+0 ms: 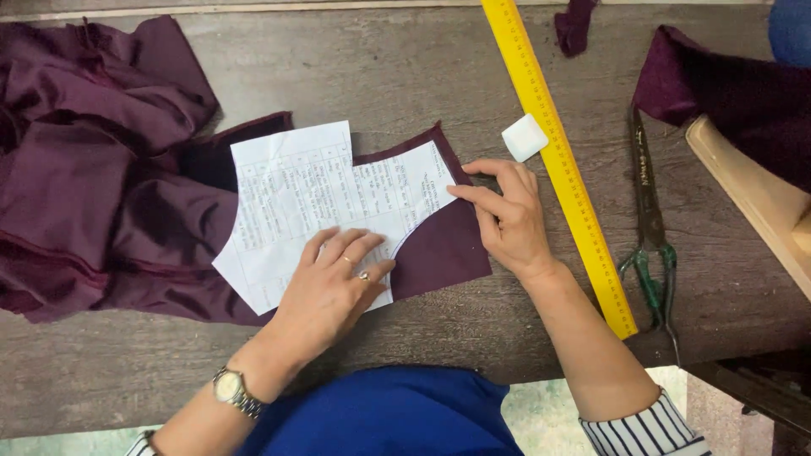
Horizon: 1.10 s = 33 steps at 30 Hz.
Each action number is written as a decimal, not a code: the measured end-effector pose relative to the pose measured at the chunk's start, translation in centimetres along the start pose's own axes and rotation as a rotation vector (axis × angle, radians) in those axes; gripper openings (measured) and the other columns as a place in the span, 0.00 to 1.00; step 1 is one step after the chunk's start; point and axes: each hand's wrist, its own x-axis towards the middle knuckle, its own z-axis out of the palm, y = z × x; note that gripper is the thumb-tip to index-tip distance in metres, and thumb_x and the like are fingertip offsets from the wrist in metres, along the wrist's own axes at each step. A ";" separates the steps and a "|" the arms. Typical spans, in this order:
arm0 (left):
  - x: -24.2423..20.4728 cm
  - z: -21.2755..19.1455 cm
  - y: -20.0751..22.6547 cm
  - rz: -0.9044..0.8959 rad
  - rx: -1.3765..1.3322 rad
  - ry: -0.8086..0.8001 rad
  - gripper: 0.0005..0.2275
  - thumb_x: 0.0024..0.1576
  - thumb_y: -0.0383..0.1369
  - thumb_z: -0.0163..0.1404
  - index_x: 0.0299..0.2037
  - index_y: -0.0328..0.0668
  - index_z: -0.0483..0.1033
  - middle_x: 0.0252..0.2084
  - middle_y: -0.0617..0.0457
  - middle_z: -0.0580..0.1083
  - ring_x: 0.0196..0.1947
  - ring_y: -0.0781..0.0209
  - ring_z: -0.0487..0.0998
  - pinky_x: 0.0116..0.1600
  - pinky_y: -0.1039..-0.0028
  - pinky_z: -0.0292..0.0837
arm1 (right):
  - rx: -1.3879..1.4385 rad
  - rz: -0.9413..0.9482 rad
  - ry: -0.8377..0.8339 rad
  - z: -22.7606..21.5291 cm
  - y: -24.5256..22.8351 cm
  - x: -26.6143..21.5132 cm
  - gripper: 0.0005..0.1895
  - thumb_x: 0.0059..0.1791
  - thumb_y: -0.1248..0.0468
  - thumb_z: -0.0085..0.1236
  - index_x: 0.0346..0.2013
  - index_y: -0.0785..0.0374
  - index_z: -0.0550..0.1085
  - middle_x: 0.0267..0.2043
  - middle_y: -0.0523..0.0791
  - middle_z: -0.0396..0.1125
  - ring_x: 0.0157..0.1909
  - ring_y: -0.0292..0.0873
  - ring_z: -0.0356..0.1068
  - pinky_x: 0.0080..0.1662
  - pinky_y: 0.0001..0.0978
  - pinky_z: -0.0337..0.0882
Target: The person marks a piece of maroon fabric using a white chalk and a yellow ruler, following a paper pattern. They then use green-handled scissors to cut the fabric along the marked lines.
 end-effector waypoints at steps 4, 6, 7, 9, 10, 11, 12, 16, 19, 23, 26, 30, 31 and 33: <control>-0.1 0.0 0.0 -0.003 -0.015 -0.037 0.11 0.54 0.38 0.53 0.46 0.51 0.75 0.53 0.51 0.70 0.59 0.53 0.65 0.62 0.53 0.55 | -0.001 -0.003 0.002 0.0 -0.1 0.0 0.18 0.50 0.74 0.43 0.41 0.52 0.79 0.49 0.45 0.66 0.53 0.50 0.64 0.56 0.41 0.59; 0.0 -0.3 0.0 -0.016 -0.057 -0.051 0.13 0.53 0.38 0.54 0.48 0.50 0.75 0.54 0.51 0.69 0.60 0.53 0.64 0.63 0.51 0.53 | 0.015 -0.009 0.004 -0.1 -0.2 0.2 0.19 0.51 0.75 0.41 0.42 0.52 0.79 0.49 0.45 0.65 0.53 0.49 0.63 0.55 0.41 0.59; -0.1 -0.2 0.0 -0.017 -0.058 -0.051 0.13 0.53 0.38 0.54 0.48 0.50 0.75 0.54 0.51 0.69 0.60 0.53 0.64 0.63 0.51 0.53 | 0.016 -0.010 0.003 -0.1 -0.3 0.2 0.19 0.51 0.75 0.41 0.42 0.52 0.79 0.49 0.45 0.65 0.53 0.49 0.63 0.55 0.41 0.59; -0.1 -0.2 -0.2 -0.010 -0.059 -0.058 0.14 0.53 0.39 0.54 0.48 0.51 0.75 0.54 0.51 0.69 0.60 0.53 0.65 0.64 0.51 0.53 | 0.022 0.005 -0.010 -0.2 -0.4 0.2 0.20 0.50 0.75 0.41 0.42 0.52 0.79 0.49 0.45 0.64 0.53 0.50 0.63 0.56 0.41 0.59; -0.1 -0.2 -0.2 -0.012 -0.058 -0.057 0.14 0.53 0.39 0.54 0.48 0.51 0.75 0.54 0.51 0.69 0.60 0.53 0.65 0.64 0.51 0.53 | 0.023 0.004 -0.010 -0.2 -0.4 0.3 0.20 0.50 0.75 0.41 0.42 0.52 0.79 0.49 0.45 0.64 0.53 0.50 0.63 0.56 0.41 0.59; -0.1 -0.3 -0.2 -0.009 -0.065 -0.063 0.14 0.53 0.40 0.54 0.48 0.51 0.74 0.54 0.51 0.69 0.60 0.53 0.65 0.64 0.51 0.53 | 0.024 0.006 -0.007 -0.2 -0.4 0.3 0.19 0.50 0.75 0.41 0.42 0.53 0.79 0.49 0.45 0.65 0.53 0.50 0.63 0.56 0.41 0.59; -0.1 -0.3 -0.2 -0.007 -0.073 -0.069 0.14 0.53 0.40 0.54 0.49 0.51 0.74 0.54 0.51 0.68 0.60 0.54 0.64 0.64 0.50 0.53 | 0.025 0.009 -0.004 -0.2 -0.5 0.3 0.19 0.51 0.75 0.41 0.42 0.53 0.79 0.49 0.46 0.65 0.53 0.50 0.63 0.56 0.41 0.59; -0.1 -0.2 -0.2 -0.006 -0.072 -0.065 0.15 0.53 0.40 0.53 0.49 0.51 0.74 0.54 0.51 0.68 0.60 0.53 0.64 0.64 0.50 0.53 | 0.022 0.002 -0.007 -0.1 -0.3 0.2 0.19 0.50 0.75 0.41 0.42 0.53 0.79 0.49 0.45 0.64 0.54 0.50 0.63 0.56 0.41 0.59; -0.2 -0.3 -0.2 -0.008 -0.069 -0.078 0.15 0.53 0.40 0.54 0.49 0.51 0.74 0.54 0.51 0.68 0.60 0.53 0.64 0.64 0.50 0.52 | 0.028 0.007 -0.006 0.0 -0.4 0.2 0.19 0.50 0.75 0.42 0.42 0.53 0.79 0.49 0.45 0.65 0.54 0.50 0.63 0.57 0.42 0.58; -0.2 -0.2 -0.2 -0.007 -0.070 -0.078 0.15 0.53 0.40 0.53 0.49 0.51 0.73 0.54 0.52 0.68 0.60 0.54 0.64 0.64 0.50 0.52 | 0.040 0.032 0.004 -0.2 -0.8 0.4 0.19 0.50 0.76 0.42 0.41 0.53 0.79 0.48 0.46 0.65 0.53 0.49 0.63 0.56 0.41 0.60; -0.1 0.0 -0.2 -0.003 -0.057 -0.078 0.15 0.53 0.40 0.54 0.49 0.52 0.73 0.54 0.52 0.68 0.60 0.54 0.64 0.64 0.50 0.53 | 0.124 0.103 0.046 -0.7 -0.9 0.8 0.19 0.49 0.77 0.43 0.41 0.54 0.79 0.48 0.46 0.66 0.52 0.49 0.65 0.56 0.40 0.62; 0.0 0.0 -0.2 -0.016 -0.067 -0.104 0.15 0.52 0.40 0.54 0.49 0.51 0.74 0.54 0.51 0.68 0.60 0.53 0.64 0.64 0.49 0.53 | 0.207 0.261 0.160 -2.2 -1.7 1.2 0.17 0.51 0.77 0.40 0.43 0.61 0.77 0.46 0.50 0.66 0.51 0.50 0.67 0.55 0.41 0.65; 0.0 0.1 -0.2 -0.013 -0.067 -0.099 0.15 0.52 0.40 0.54 0.49 0.51 0.74 0.54 0.51 0.68 0.60 0.53 0.64 0.64 0.49 0.53 | 0.203 0.258 0.162 -2.0 -2.4 1.1 0.17 0.51 0.77 0.40 0.43 0.61 0.77 0.46 0.50 0.66 0.51 0.50 0.67 0.55 0.41 0.65; -0.1 0.3 -0.1 -0.017 -0.057 -0.079 0.15 0.52 0.40 0.54 0.49 0.52 0.74 0.54 0.52 0.68 0.60 0.53 0.64 0.63 0.49 0.54 | 0.075 0.202 0.116 -1.4 -3.7 0.7 0.18 0.50 0.77 0.41 0.45 0.61 0.76 0.46 0.49 0.68 0.52 0.52 0.68 0.55 0.42 0.67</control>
